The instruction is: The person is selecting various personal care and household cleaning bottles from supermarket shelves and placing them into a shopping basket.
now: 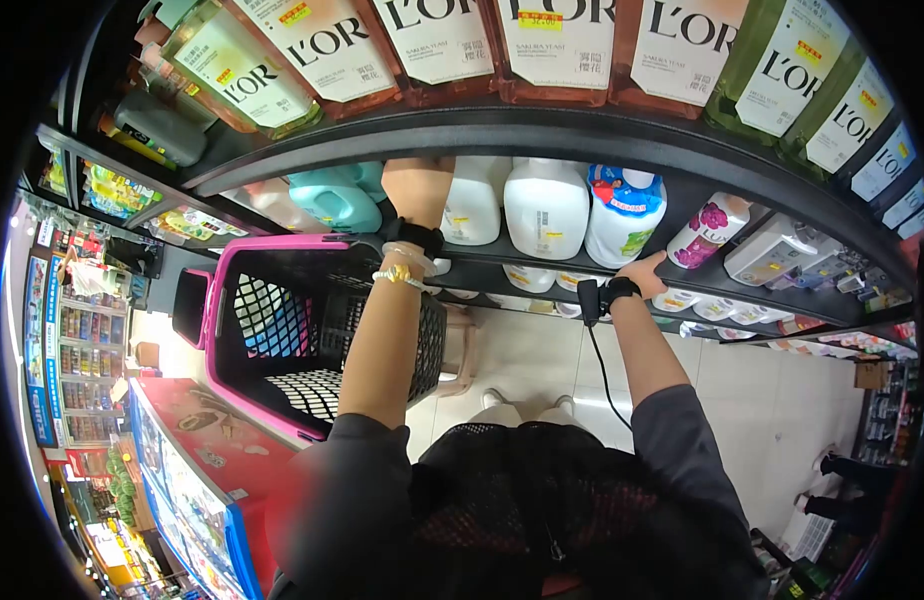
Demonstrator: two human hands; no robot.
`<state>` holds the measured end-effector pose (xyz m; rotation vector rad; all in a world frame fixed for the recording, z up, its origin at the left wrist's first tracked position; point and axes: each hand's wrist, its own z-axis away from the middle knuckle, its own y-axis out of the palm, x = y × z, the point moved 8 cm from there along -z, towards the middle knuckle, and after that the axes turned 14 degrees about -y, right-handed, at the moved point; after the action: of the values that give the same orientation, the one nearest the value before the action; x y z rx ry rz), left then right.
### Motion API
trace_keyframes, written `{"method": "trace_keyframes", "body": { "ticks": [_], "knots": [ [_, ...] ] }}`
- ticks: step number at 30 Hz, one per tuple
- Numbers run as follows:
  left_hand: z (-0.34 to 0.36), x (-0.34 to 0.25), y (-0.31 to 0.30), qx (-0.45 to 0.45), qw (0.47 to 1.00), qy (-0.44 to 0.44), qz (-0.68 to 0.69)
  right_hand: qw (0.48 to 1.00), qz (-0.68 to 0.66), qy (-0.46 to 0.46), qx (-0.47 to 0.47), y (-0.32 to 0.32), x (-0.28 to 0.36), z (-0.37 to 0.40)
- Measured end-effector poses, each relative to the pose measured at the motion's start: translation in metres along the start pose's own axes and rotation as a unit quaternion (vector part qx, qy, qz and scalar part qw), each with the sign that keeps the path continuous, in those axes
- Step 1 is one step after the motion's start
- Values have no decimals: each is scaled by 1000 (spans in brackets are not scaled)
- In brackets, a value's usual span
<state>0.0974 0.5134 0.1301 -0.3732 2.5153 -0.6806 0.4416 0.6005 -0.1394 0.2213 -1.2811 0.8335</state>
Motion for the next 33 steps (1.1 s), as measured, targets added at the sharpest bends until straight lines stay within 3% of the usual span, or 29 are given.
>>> {"method": "trace_keyframes", "body": {
  "ticks": [2, 7, 11, 16, 20, 26, 30, 33],
  "knots": [
    [0, 1, 7, 38, 998, 17, -50, 1000, 8, -10, -8, 0, -3, -3],
    [-2, 13, 17, 86, 990, -60, -95, 999, 21, -17, -24, -1, -2, -3],
    [-4, 10, 7, 77, 991, -93, -55, 1000, 9, 3, -22, -2, -2, 0],
    [1, 7, -2, 133, 981, -134, -39, 999, 17, -5, -28, 1, -6, -5],
    [10, 1, -23, 102, 993, -59, -27, 999, 10, -8, -30, 3, -11, -8],
    [21, -20, -63, 180, 969, 88, -145, 999, 17, -22, -26, 2, -8, -8],
    [23, -13, -87, 189, 965, 89, -156, 1000, -5, -16, -23, 1, -5, -5],
    [22, 5, -119, 179, 976, 37, -115, 999, -10, -22, -36, -1, -1, -1]
  ]
}}
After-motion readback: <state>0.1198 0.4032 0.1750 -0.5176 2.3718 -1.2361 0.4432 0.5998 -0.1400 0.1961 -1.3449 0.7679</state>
